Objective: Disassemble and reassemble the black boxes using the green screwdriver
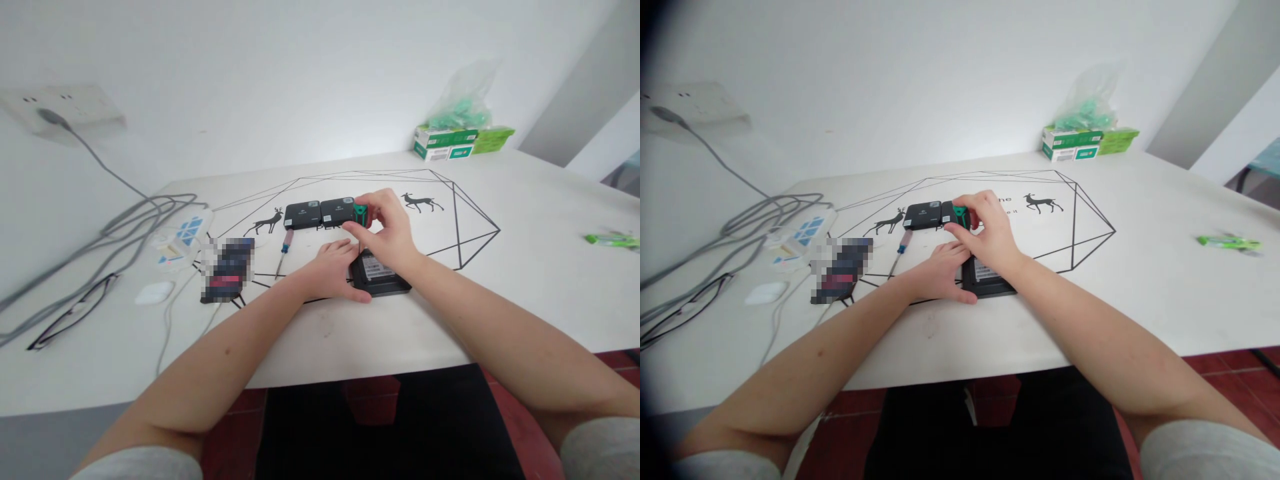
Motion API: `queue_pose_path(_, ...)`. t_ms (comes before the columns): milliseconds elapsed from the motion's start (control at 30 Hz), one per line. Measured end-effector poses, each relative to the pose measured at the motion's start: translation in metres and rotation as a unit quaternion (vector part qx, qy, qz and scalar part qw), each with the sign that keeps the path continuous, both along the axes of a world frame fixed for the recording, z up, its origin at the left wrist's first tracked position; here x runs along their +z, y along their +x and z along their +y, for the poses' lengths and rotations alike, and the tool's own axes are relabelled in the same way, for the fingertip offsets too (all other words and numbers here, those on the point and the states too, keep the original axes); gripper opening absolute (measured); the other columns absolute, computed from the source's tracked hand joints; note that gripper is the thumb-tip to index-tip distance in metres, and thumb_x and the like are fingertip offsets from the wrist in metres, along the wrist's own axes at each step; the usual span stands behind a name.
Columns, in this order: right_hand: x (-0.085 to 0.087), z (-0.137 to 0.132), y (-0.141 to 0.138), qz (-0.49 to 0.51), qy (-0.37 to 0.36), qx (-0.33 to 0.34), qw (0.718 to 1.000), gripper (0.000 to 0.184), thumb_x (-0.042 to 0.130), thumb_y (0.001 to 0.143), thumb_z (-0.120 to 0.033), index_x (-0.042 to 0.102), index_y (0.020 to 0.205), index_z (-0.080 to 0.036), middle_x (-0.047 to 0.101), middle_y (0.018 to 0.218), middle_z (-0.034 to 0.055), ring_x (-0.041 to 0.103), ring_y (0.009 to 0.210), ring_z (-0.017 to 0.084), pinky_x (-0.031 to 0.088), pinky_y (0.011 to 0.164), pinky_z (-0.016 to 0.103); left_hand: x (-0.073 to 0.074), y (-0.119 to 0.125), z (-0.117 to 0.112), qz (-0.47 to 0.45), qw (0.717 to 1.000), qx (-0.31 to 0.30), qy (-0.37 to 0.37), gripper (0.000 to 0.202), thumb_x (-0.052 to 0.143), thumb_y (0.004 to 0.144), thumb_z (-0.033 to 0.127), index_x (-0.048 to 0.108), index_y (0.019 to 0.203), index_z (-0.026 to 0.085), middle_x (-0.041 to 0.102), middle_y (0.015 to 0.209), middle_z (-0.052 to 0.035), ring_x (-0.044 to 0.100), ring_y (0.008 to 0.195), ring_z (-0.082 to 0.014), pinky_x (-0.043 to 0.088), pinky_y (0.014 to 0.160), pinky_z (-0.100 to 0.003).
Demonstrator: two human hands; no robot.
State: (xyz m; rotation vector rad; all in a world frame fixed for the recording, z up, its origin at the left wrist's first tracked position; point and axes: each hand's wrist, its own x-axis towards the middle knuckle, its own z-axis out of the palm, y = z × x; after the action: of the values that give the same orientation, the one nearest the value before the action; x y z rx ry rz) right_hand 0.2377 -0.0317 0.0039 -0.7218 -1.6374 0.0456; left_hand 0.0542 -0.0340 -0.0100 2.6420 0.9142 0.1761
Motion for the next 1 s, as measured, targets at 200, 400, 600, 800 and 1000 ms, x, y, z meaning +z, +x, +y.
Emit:
queue_pose_path(200, -0.0046, -0.0036, 0.0013, 0.036, -0.034, 0.07, 0.996, 0.031, 0.052, 0.101, -0.028, 0.062, 0.131, -0.029, 0.071, 0.117, 0.0065, 0.071, 0.095, 0.021, 0.064, 0.081, 0.041, -0.0012, -0.0001, -0.0001, 0.004, 1.0, 0.003, 0.012, 0.125, 0.077, 0.07, 0.085, 0.034, 0.167, 0.018, 0.047, 0.164, -0.0223, 0.033, 0.155, -0.049, 0.025, 0.126, -0.063)
queue_pose_path(400, -0.0005, -0.002, 0.0012, 0.013, 0.006, 0.006, 1.0, 0.029, 0.074, 0.092, -0.042, 0.068, 0.116, -0.027, 0.067, 0.105, 0.0059, 0.065, 0.084, 0.02, 0.062, 0.072, 0.039, 0.0009, -0.0003, -0.0003, 0.004, 1.0, 0.001, 0.007, 0.12, 0.077, 0.072, 0.083, 0.035, 0.166, 0.022, 0.049, 0.163, -0.0197, 0.034, 0.154, -0.0503, 0.026, 0.124, -0.064)
queue_pose_path(600, -0.0052, -0.0029, 0.0026, 0.035, -0.015, 0.037, 0.999, 0.036, 0.052, 0.104, -0.039, 0.059, 0.138, -0.031, 0.071, 0.114, 0.0072, 0.07, 0.09, 0.021, 0.065, 0.078, 0.042, -0.0013, -0.001, 0.0001, -0.004, 1.0, -0.002, 0.015, 0.123, 0.077, 0.07, 0.085, 0.035, 0.167, 0.022, 0.05, 0.162, -0.0194, 0.036, 0.153, -0.0486, 0.026, 0.125, -0.063)
queue_pose_path(800, -0.0026, -0.0039, 0.0044, 0.022, 0.004, 0.032, 0.999, 0.028, 0.058, 0.102, -0.043, 0.069, 0.124, -0.029, 0.07, 0.115, 0.0095, 0.069, 0.101, 0.026, 0.064, 0.083, 0.046, -0.0002, -0.0006, -0.0001, 0.001, 1.0, 0.001, 0.019, 0.124, 0.077, 0.071, 0.084, 0.034, 0.167, 0.019, 0.052, 0.159, -0.0215, 0.037, 0.152, -0.0488, 0.028, 0.124, -0.063)
queue_pose_path(1000, -0.0045, 0.0005, 0.0013, 0.039, 0.001, -0.001, 0.999, 0.036, 0.068, 0.094, -0.034, 0.063, 0.129, -0.031, 0.065, 0.108, 0.0067, 0.064, 0.092, 0.023, 0.063, 0.08, 0.044, -0.0002, -0.0013, -0.0003, -0.002, 1.0, 0.0, 0.017, 0.123, 0.077, 0.07, 0.084, 0.034, 0.167, 0.022, 0.05, 0.162, -0.0202, 0.038, 0.152, -0.0481, 0.028, 0.124, -0.063)
